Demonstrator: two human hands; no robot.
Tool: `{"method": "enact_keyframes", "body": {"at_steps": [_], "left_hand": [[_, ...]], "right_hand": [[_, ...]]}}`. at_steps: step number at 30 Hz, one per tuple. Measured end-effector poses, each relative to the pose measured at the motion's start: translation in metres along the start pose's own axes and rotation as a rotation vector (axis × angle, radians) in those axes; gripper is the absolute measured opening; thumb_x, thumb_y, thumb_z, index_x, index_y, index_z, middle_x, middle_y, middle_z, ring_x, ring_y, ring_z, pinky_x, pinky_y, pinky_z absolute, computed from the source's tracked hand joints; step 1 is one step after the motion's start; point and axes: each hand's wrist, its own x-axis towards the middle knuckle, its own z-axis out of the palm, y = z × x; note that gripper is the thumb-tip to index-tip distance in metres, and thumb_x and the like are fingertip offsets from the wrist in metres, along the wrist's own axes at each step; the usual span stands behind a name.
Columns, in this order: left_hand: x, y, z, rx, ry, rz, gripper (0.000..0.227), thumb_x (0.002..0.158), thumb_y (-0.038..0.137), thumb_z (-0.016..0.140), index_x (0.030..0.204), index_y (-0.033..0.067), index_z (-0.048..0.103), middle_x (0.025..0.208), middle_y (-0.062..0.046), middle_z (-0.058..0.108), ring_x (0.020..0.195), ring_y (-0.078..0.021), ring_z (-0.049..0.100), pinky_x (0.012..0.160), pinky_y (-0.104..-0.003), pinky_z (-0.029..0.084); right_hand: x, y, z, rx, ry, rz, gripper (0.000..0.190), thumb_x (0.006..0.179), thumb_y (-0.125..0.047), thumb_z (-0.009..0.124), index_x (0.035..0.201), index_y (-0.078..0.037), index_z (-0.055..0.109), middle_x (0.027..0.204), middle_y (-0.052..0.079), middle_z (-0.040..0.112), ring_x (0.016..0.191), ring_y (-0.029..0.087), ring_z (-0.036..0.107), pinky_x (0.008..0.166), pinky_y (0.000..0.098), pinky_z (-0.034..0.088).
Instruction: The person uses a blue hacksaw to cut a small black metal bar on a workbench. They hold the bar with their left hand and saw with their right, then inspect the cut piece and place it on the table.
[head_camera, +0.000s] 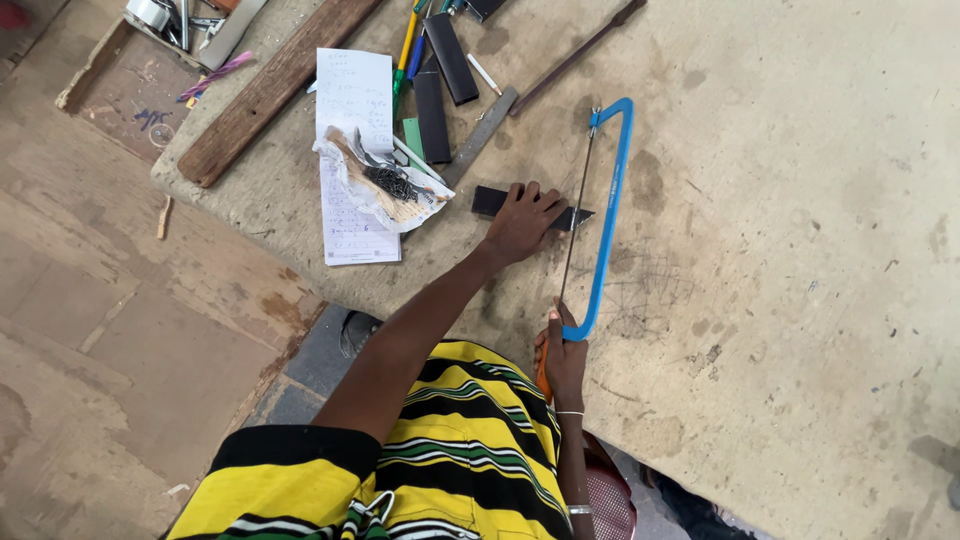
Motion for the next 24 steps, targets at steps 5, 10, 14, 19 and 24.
{"method": "enact_keyframes", "body": {"at_steps": [5, 10, 14, 19, 24], "left_hand": [[0.003, -0.001, 0.003, -0.067, 0.045, -0.01, 0.057, 0.089, 0.039, 0.074, 0.135, 0.0087, 0.062, 0.127, -0.005, 0.056, 0.117, -0.0295, 0.048, 0.1, -0.049, 0.038], [0.002, 0.0, 0.001, -0.027, 0.011, -0.009, 0.057, 0.086, 0.038, 0.073, 0.134, 0.0086, 0.063, 0.127, -0.004, 0.056, 0.115, -0.0294, 0.047, 0.098, -0.048, 0.038], [0.003, -0.001, 0.001, -0.091, 0.002, -0.02, 0.057, 0.089, 0.04, 0.073, 0.135, 0.0083, 0.063, 0.126, -0.003, 0.056, 0.116, -0.0289, 0.047, 0.1, -0.048, 0.037], [0.002, -0.001, 0.001, -0.09, 0.034, -0.006, 0.056, 0.088, 0.04, 0.074, 0.133, 0.0087, 0.064, 0.126, -0.003, 0.056, 0.115, -0.0288, 0.047, 0.1, -0.048, 0.037], [0.002, -0.001, 0.0, -0.081, 0.031, -0.018, 0.056, 0.085, 0.037, 0.076, 0.132, 0.0091, 0.066, 0.127, -0.001, 0.056, 0.116, -0.028, 0.047, 0.1, -0.048, 0.036]], "right_hand": [[-0.01, -0.008, -0.001, -0.029, 0.013, 0.009, 0.053, 0.105, -0.035, 0.046, 0.152, -0.011, 0.049, 0.062, 0.004, 0.056, 0.047, 0.011, 0.052, 0.042, 0.0288, 0.044], [-0.025, -0.005, 0.002, -0.03, 0.038, -0.02, 0.053, 0.104, -0.032, 0.05, 0.154, -0.014, 0.049, 0.061, 0.004, 0.054, 0.049, 0.01, 0.05, 0.044, 0.027, 0.044], [-0.025, 0.003, 0.006, 0.029, 0.061, -0.025, 0.052, 0.105, -0.031, 0.053, 0.153, -0.013, 0.054, 0.063, 0.002, 0.054, 0.05, 0.009, 0.048, 0.046, 0.0261, 0.043], [-0.026, 0.007, 0.01, -0.012, 0.076, -0.031, 0.052, 0.107, -0.032, 0.054, 0.155, -0.014, 0.052, 0.063, 0.004, 0.054, 0.052, 0.008, 0.05, 0.047, 0.0264, 0.043], [-0.036, 0.005, 0.012, -0.055, 0.108, -0.021, 0.061, 0.104, -0.034, 0.05, 0.161, -0.018, 0.034, 0.062, 0.004, 0.056, 0.049, 0.009, 0.05, 0.045, 0.0277, 0.043]]}}
